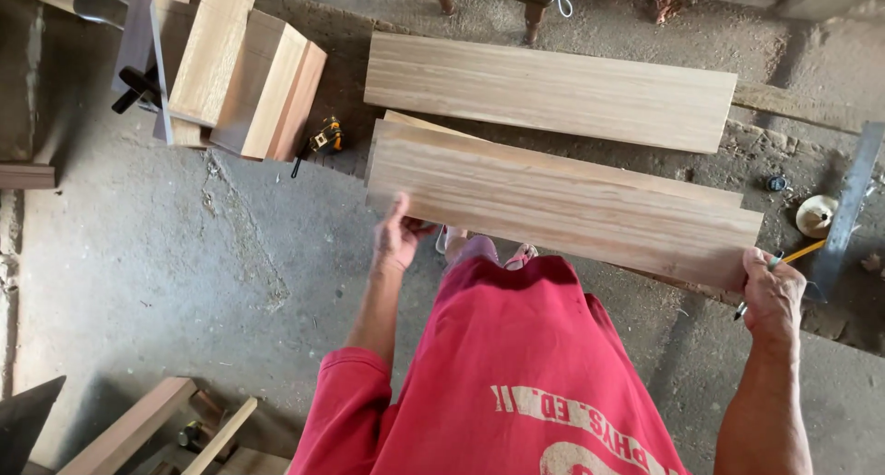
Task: Measuring and inspecting wood planks on a workbench using a try square and pencil.
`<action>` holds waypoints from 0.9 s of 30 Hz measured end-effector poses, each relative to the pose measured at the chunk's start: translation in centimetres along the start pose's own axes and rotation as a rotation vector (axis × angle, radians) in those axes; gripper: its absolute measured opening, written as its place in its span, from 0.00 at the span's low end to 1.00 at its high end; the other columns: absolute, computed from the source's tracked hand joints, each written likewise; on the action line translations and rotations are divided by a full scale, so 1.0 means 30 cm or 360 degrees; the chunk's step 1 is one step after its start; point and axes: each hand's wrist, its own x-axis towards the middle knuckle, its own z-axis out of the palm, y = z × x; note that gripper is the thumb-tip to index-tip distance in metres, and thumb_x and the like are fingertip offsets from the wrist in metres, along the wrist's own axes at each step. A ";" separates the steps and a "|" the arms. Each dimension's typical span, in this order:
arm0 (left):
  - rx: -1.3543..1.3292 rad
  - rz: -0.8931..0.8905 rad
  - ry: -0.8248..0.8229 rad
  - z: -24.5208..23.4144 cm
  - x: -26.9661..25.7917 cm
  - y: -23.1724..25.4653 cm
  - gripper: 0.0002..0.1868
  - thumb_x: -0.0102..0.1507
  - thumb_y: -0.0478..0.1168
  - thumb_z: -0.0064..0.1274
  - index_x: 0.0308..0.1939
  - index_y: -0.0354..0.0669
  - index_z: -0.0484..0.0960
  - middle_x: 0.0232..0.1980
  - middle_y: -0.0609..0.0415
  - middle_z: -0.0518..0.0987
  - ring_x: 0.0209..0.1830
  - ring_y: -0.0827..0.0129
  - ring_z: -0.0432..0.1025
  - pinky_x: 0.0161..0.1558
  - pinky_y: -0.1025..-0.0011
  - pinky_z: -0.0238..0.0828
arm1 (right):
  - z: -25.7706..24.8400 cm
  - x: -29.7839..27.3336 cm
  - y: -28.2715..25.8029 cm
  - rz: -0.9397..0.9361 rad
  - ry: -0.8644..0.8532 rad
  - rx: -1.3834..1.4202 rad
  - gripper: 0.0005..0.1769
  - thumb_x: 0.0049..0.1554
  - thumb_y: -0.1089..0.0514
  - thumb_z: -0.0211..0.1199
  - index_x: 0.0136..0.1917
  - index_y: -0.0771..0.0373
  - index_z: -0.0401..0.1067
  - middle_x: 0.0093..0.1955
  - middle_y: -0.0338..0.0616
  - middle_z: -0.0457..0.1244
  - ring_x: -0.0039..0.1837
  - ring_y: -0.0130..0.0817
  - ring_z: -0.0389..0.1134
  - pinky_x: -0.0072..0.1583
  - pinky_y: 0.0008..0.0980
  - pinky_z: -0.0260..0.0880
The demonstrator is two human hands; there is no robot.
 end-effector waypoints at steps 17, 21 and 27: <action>-0.0094 -0.0208 -0.0610 0.354 -0.217 -0.155 0.18 0.60 0.43 0.67 0.46 0.33 0.84 0.44 0.43 0.84 0.41 0.57 0.80 0.44 0.58 0.81 | -0.034 -0.137 -0.041 0.0154 0.0060 0.0050 0.13 0.69 0.52 0.61 0.61 0.61 0.75 0.44 0.41 0.68 0.35 0.24 0.62 0.34 0.27 0.61; 0.0542 0.0487 -0.0824 0.469 -0.083 -0.213 0.27 0.68 0.51 0.64 0.31 0.33 0.69 0.36 0.47 0.66 0.34 0.61 0.69 0.32 0.62 0.70 | -0.139 -0.198 0.197 -0.0012 -0.0297 0.0634 0.12 0.70 0.60 0.62 0.48 0.71 0.71 0.41 0.48 0.67 0.40 0.34 0.66 0.41 0.33 0.69; 0.0420 0.0888 -0.0420 1.103 -0.237 0.118 0.21 0.74 0.56 0.44 0.44 0.41 0.72 0.39 0.57 0.62 0.32 0.70 0.58 0.27 0.68 0.60 | 0.146 -0.426 0.096 -0.0096 -0.0366 0.0913 0.07 0.62 0.65 0.57 0.53 0.64 0.73 0.50 0.36 0.71 0.50 0.26 0.72 0.54 0.27 0.74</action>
